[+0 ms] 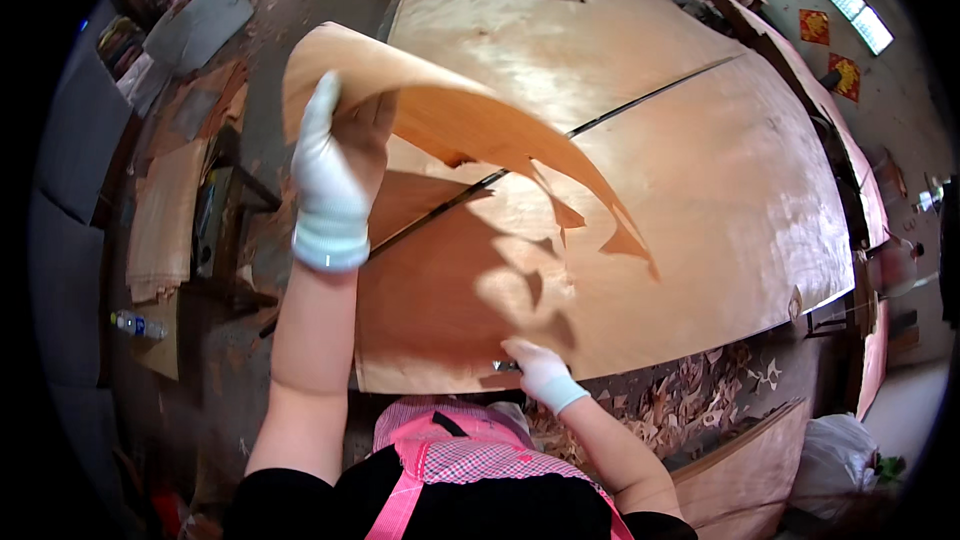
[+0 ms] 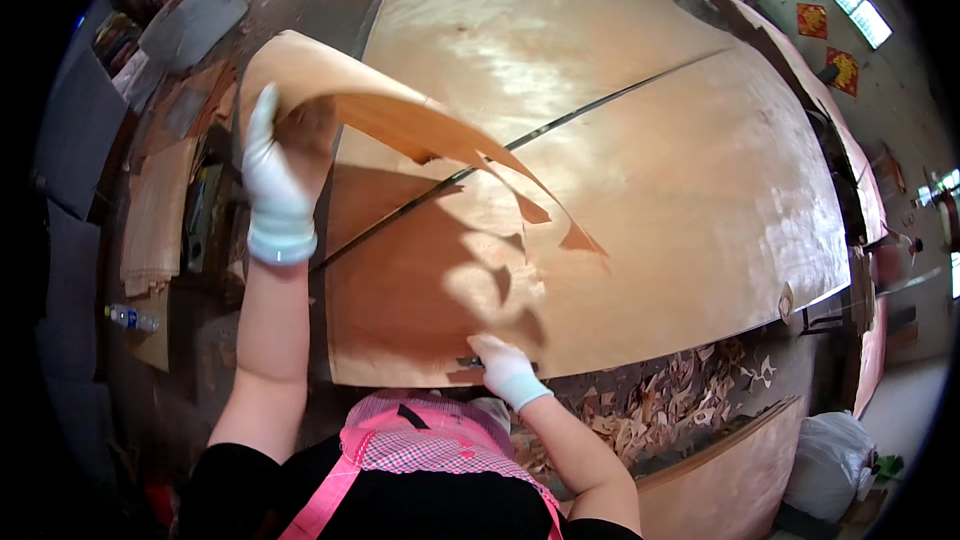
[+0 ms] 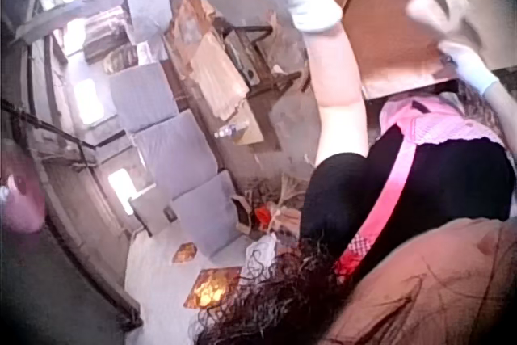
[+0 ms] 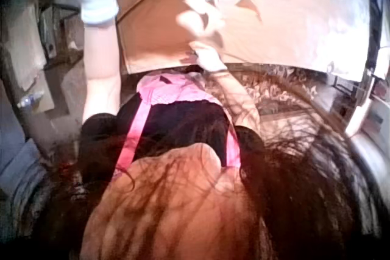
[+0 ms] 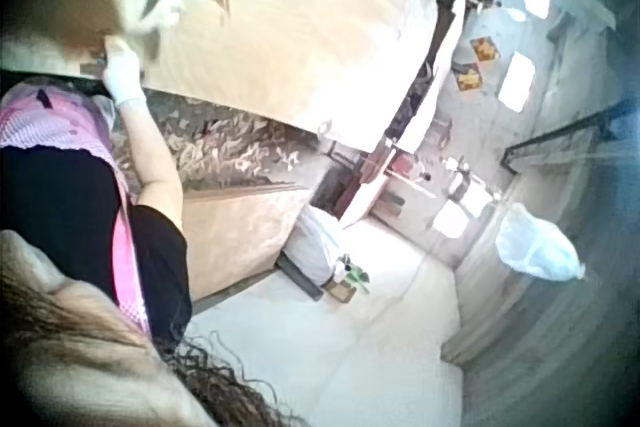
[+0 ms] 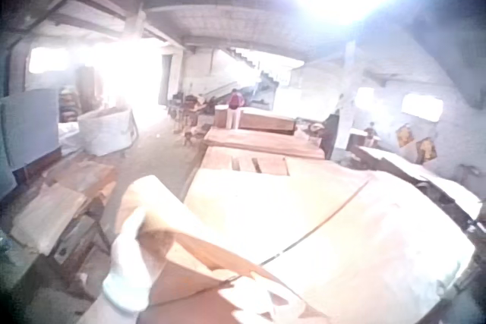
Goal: The person measures wood veneer sheets with a tape measure, cuts specific shapes using a hand knife, and applies adhesive tape to the edges and joints.
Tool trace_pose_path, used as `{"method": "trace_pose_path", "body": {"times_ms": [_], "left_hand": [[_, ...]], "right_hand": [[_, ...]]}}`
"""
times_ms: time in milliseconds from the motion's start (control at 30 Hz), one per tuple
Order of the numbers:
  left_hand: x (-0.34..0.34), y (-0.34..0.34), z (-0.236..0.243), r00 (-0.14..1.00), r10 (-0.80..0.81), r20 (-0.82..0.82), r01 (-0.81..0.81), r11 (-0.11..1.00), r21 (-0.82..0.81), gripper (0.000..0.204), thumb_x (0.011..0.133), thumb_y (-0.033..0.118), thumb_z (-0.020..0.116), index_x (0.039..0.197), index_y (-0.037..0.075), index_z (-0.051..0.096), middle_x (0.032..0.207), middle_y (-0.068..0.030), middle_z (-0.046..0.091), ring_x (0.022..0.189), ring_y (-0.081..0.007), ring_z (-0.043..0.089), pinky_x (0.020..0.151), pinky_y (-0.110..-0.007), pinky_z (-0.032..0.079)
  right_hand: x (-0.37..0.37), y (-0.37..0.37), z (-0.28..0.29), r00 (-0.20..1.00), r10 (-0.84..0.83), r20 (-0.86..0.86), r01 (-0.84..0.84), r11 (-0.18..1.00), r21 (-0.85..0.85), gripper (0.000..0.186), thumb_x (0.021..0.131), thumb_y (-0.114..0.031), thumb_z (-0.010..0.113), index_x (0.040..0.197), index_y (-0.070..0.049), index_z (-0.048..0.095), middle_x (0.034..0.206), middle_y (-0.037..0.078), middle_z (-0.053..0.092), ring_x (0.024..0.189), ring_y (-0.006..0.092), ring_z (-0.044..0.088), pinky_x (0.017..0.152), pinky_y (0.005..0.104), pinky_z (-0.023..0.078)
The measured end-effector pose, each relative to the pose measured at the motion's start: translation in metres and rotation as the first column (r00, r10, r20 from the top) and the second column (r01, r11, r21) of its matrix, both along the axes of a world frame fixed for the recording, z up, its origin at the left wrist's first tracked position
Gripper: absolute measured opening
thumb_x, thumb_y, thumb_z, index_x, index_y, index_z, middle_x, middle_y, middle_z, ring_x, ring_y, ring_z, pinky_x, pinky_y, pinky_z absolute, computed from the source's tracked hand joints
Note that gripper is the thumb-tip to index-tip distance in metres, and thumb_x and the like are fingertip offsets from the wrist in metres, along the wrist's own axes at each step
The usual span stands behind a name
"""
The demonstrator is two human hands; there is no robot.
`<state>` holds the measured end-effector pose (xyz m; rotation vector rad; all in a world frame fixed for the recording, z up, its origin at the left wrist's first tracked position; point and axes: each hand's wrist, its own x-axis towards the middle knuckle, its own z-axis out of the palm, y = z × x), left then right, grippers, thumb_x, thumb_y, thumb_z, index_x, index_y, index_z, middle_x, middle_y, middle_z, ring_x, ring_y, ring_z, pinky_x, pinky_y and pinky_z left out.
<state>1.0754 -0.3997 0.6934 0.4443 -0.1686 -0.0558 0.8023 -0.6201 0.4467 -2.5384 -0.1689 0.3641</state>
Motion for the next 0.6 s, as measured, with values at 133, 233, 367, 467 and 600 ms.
{"method": "trace_pose_path", "body": {"times_ms": [133, 233, 367, 467, 600], "left_hand": [[-0.028, 0.011, -0.052, 0.988, -0.08, -0.129, 0.093, 0.991, 0.099, 0.032, 0.099, 0.028, 0.058, 0.128, 0.013, 0.059, 0.126, -0.0048, 0.063, 0.114, -0.0208, 0.06, 0.1, -0.039, 0.049], [-0.035, 0.026, -0.139, 0.83, -0.412, -0.377, 0.491, 0.859, 0.142, 0.035, 0.101, 0.041, 0.053, 0.118, 0.012, 0.06, 0.113, -0.0113, 0.066, 0.107, -0.0266, 0.063, 0.089, -0.042, 0.055], [-0.086, 0.024, -0.22, 0.665, -0.506, -0.55, 0.737, 0.565, 0.371, 0.028, 0.098, 0.025, 0.059, 0.11, -0.001, 0.062, 0.098, -0.0129, 0.07, 0.088, -0.0231, 0.069, 0.071, -0.034, 0.059], [-0.127, 0.031, -0.242, 0.633, -0.454, -0.628, 0.738, 0.598, 0.312, 0.029, 0.097, 0.022, 0.059, 0.114, -0.001, 0.06, 0.098, -0.0155, 0.068, 0.088, -0.0241, 0.068, 0.072, -0.035, 0.058], [-0.166, 0.031, -0.262, 0.681, -0.311, -0.663, 0.698, 0.547, 0.462, 0.026, 0.097, 0.019, 0.058, 0.113, 0.0, 0.06, 0.094, -0.0131, 0.068, 0.081, -0.0218, 0.067, 0.065, -0.03, 0.057]], "right_hand": [[-0.002, 0.011, -0.004, 0.993, 0.026, 0.113, -0.016, 0.996, -0.087, 0.041, 0.085, -0.008, 0.052, 0.125, -0.009, 0.058, 0.126, 0.014, 0.061, 0.115, 0.0341, 0.06, 0.094, 0.0442, 0.05], [0.006, 0.022, 0.021, 0.994, 0.033, 0.1, -0.022, 0.994, -0.107, 0.013, 0.085, -0.013, 0.057, 0.098, -0.011, 0.059, 0.1, 0.012, 0.062, 0.092, 0.0338, 0.066, 0.078, 0.0453, 0.054], [0.005, 0.017, 0.01, 0.997, 0.038, 0.07, -0.027, 0.988, -0.154, 0.018, 0.088, -0.016, 0.055, 0.103, -0.012, 0.061, 0.104, 0.011, 0.064, 0.094, 0.0321, 0.066, 0.078, 0.044, 0.054], [0.004, 0.013, 0.019, 0.992, 0.032, 0.126, -0.028, 0.999, -0.032, 0.03, 0.088, -0.017, 0.055, 0.117, -0.012, 0.061, 0.109, 0.01, 0.064, 0.097, 0.0308, 0.066, 0.081, 0.0444, 0.053], [-0.013, -0.012, 0.044, 0.984, -0.05, 0.17, 0.036, 0.996, 0.087, 0.051, 0.083, -0.008, 0.058, 0.134, -0.009, 0.054, 0.129, 0.016, 0.06, 0.114, 0.0352, 0.059, 0.096, 0.0442, 0.048]]}}
